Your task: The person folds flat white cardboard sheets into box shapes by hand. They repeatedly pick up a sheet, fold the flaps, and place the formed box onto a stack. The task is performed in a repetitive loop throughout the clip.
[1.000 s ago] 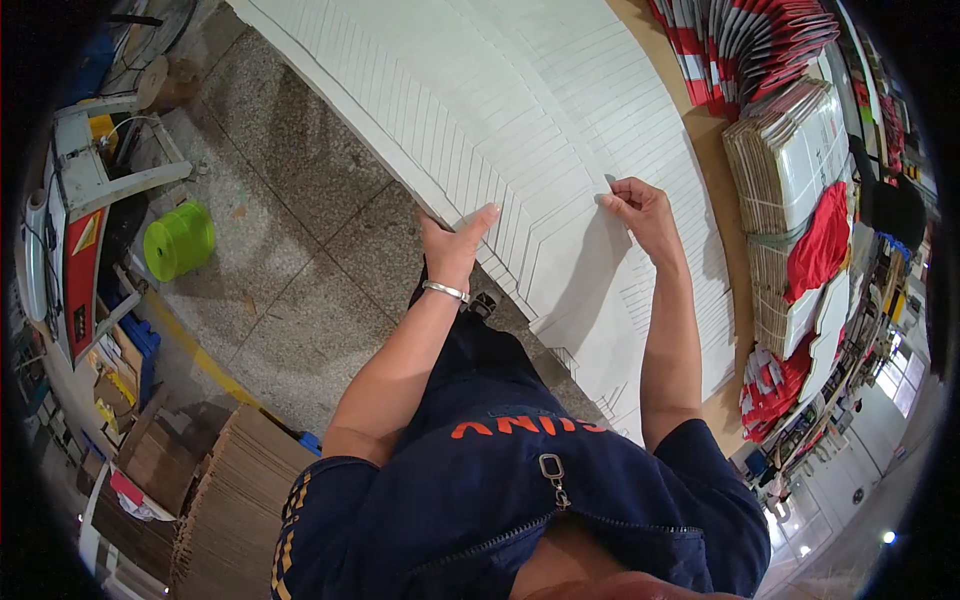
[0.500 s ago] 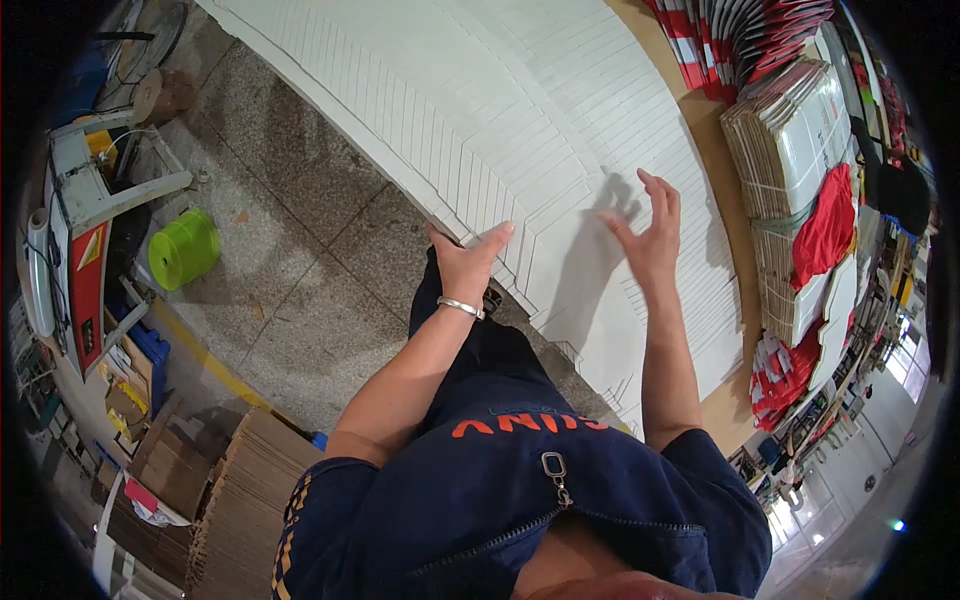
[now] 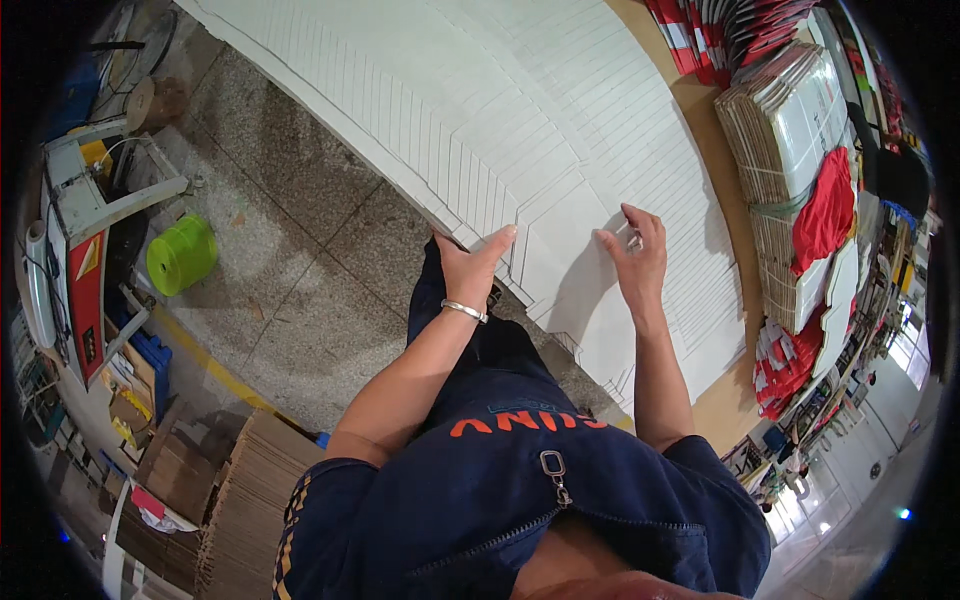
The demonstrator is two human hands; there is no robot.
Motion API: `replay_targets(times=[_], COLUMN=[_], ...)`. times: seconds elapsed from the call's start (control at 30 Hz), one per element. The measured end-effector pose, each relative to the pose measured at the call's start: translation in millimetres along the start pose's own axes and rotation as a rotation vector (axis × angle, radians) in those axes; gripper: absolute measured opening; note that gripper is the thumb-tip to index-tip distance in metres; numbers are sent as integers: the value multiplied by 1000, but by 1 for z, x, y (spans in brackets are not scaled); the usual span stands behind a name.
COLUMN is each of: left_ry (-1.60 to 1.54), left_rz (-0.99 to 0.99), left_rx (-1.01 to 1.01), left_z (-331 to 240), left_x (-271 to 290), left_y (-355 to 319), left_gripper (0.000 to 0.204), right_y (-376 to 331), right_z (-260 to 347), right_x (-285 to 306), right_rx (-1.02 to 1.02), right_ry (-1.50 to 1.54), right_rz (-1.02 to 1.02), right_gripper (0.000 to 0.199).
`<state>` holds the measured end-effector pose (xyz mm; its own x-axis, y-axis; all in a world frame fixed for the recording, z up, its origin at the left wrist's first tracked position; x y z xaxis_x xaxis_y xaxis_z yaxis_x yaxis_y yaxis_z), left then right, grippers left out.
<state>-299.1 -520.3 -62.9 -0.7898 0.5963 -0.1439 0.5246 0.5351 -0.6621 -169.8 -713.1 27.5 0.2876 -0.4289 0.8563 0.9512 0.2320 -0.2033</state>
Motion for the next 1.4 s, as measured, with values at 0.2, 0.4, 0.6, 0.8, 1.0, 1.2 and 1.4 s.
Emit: replay_targets(times=[0.2,0.4,0.6,0.8,1.0,1.2,1.4], left_ry=[20,52,18,41,-59,-16,-18], left_rz=[-42,-29,-11,0,6,-2,-29], left_rx=[-19,4,4,107,54,63,-21], left_z=[-5,-6,-7,-8,-9,-6,-8], left_x=[-1,2,0,1,-1,-1,-2], left_y=[-4,-6,-6,-5,-6,-4,-8], left_gripper=[73,72,72,77,75,72,72], right_y=[6,13,27,33,25,22,4], right_z=[-8,-22,-23,-25,-26,-29,-9], right_x=[0,-2,-8,-9,-5,-5,10], right_rx=[-81,-215,-192,-213,-249,-271,-179], right_ry=[154,442,552,492,498,503,466], right_rz=[3,91,119,97,85,46,-16], right_gripper=[30,16,16,20,21,22,20])
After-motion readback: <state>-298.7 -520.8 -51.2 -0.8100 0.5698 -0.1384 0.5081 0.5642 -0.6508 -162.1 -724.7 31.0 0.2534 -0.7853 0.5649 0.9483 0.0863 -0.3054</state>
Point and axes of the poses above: each hand's wrist, its own y-axis towards the middle knuckle, its own x-axis out of the back of the hand, z = x × y, the point moved 4 cm from there along y, towards the middle knuckle, and after that the axes turned 4 degrees about -y, right-handed, at the moved point
